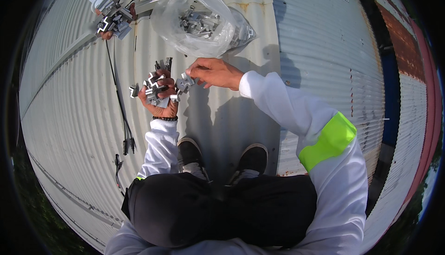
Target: The person sits on a corrugated metal roof and sorts small metal hardware pieces from a plastic bag. They handle the pieces by hand, separating them into piles on the roof surface while another worker is present nearby.
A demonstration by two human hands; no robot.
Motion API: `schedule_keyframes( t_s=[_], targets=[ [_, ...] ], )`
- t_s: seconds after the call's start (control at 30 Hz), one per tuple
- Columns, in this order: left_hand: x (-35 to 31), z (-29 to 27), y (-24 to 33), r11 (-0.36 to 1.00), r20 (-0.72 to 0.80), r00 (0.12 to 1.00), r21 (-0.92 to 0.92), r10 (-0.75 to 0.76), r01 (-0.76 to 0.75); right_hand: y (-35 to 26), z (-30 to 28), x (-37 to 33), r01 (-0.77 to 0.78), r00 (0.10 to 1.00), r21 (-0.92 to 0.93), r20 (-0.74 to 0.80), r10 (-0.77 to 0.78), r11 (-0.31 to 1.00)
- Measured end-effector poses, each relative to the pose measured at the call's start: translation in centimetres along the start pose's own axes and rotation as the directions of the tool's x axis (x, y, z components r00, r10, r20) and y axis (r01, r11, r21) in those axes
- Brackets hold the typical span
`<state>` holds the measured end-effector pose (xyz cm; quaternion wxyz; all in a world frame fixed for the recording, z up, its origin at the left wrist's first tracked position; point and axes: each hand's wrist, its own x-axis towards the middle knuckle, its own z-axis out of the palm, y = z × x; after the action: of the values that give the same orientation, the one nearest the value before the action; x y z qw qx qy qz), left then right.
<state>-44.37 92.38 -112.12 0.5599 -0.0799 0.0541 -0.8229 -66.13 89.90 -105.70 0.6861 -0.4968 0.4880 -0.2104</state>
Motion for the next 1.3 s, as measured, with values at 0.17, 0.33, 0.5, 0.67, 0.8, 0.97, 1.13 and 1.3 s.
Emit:
schedule_keyframes(
  t_s=[0.17,0.33,0.5,0.67,0.8,0.97,1.13,1.3],
  targets=[
    [-0.6,-0.1,0.9,0.998,0.016,0.998,-0.031,0.057,-0.056,1.2,3.7,0.3,-0.082,0.98,0.239,0.198,0.034,0.968],
    [-1.1,-1.5,1.4,0.959,-0.202,0.941,0.142,0.272,-0.246,0.3,3.3,1.5,0.081,0.997,0.07,0.013,-0.082,0.994],
    [-1.8,-2.4,0.6,0.883,-0.249,0.917,0.432,0.312,-0.183,-0.5,2.6,1.3,0.187,0.982,-0.026,0.043,-0.186,0.982],
    [-1.6,-1.7,0.0,0.941,-0.312,0.922,0.314,0.229,-0.128,-2.9,0.9,1.9,0.337,0.936,-0.069,-0.08,-0.342,0.939],
    [-1.5,-0.9,-0.5,0.946,-0.383,0.904,0.319,0.19,-0.063,-5.1,-1.3,3.7,0.433,0.834,-0.303,-0.221,-0.505,0.849],
    [-1.3,-0.5,-1.3,0.922,-0.411,0.895,0.388,0.173,0.0,-5.9,-3.7,5.1,0.366,0.694,-0.535,-0.388,-0.607,0.761],
    [-0.9,-0.2,-1.7,0.858,-0.303,0.946,0.51,0.113,0.06,-4.3,-3.4,4.6,0.435,0.729,-0.491,-0.299,-0.615,0.754],
    [-0.6,0.5,-2.2,0.849,-0.307,0.949,0.518,0.071,0.104,-2.1,-1.1,3.4,0.385,0.916,-0.15,-0.054,-0.396,0.911]
  ],
)
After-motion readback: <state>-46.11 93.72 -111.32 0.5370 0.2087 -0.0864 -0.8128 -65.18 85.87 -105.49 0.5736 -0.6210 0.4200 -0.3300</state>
